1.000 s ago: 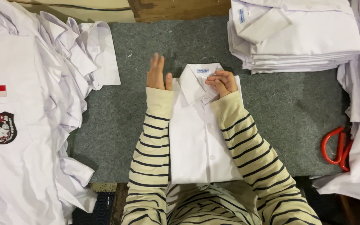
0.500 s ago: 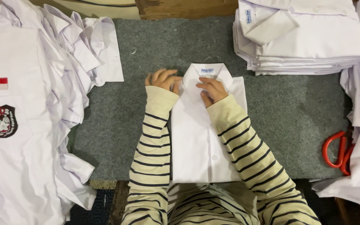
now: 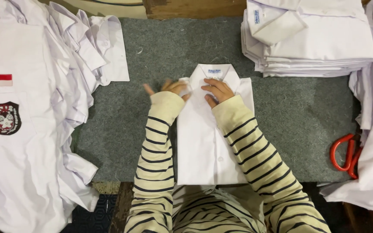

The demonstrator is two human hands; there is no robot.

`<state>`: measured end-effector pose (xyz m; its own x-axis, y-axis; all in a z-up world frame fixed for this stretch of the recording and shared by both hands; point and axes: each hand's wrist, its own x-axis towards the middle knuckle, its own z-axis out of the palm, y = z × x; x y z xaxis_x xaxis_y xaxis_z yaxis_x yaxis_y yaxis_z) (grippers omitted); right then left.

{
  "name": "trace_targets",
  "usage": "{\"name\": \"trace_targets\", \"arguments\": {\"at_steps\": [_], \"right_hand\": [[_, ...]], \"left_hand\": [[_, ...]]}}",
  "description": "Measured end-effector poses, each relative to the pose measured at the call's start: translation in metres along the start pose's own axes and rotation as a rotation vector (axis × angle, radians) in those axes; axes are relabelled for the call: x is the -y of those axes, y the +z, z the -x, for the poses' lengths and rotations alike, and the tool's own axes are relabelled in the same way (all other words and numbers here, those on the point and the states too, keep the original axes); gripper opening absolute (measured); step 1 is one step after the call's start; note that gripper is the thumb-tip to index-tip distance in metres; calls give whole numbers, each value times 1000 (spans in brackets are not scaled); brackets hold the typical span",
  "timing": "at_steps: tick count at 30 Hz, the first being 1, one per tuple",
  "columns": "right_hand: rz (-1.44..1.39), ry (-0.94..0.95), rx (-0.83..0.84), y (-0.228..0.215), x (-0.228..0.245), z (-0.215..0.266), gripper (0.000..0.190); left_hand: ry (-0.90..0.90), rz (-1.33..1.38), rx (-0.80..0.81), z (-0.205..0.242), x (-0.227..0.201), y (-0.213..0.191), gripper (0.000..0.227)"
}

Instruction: Folding and stacking white school shirts on a workbench

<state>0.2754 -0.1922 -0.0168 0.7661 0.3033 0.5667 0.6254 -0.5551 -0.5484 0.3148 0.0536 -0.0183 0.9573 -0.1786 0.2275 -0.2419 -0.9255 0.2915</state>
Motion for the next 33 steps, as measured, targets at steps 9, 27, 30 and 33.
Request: {"name": "trace_targets", "arguments": {"at_steps": [9,27,30,33], "right_hand": [[148,-94,-3,-10,22,-3,28],[675,33,552,70,14,0,74],[654,63,595,66,18,-2,74],[639,118,698,50,44,-16,72]], "left_hand": [[206,125,-109,113,-76,-98,51],[103,-11,-106,244,-114,21,77],[84,0,-109,274,-116,17,79],[68,-41,105,305,-118,-10,85]]}}
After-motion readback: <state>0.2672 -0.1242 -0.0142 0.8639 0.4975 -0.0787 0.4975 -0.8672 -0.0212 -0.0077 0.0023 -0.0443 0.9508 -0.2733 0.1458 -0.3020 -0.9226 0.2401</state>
